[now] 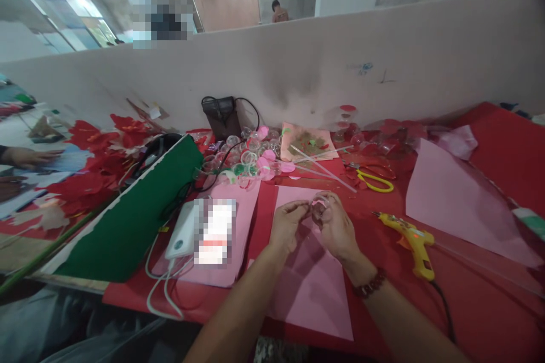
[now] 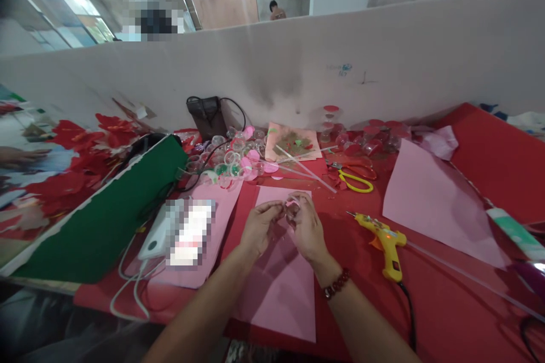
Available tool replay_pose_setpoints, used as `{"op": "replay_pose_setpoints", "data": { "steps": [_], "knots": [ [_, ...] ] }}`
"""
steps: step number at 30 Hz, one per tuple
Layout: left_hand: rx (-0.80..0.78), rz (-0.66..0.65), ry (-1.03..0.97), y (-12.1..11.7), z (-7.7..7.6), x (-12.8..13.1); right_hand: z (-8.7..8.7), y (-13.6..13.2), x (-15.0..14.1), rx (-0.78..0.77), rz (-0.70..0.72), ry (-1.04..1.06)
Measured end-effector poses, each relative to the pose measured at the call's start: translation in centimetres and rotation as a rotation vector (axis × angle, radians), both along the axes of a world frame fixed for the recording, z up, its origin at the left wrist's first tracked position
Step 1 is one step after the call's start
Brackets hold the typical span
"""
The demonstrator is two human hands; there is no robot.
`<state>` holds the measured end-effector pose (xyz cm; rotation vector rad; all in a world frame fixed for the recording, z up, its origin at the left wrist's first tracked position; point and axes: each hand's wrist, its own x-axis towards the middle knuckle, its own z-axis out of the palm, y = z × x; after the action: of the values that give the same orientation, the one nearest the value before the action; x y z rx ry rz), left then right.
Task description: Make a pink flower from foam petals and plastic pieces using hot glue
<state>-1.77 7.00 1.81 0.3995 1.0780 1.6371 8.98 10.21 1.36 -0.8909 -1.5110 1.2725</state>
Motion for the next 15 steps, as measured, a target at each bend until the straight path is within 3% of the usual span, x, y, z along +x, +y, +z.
{"op": "replay_pose_setpoints", "data": {
  "steps": [6, 15],
  "knots": [
    [-0.003, -0.006, 0.143, 0.0, 0.0, -0.8, -0.5, -0.1, -0.5, -0.228, 0.068, 0.209],
    [0.019, -0.005, 0.095, 0.0, -0.2, 0.2, -1.2, -0.4, -0.2, -0.055, 0.003, 0.201]
  ]
}}
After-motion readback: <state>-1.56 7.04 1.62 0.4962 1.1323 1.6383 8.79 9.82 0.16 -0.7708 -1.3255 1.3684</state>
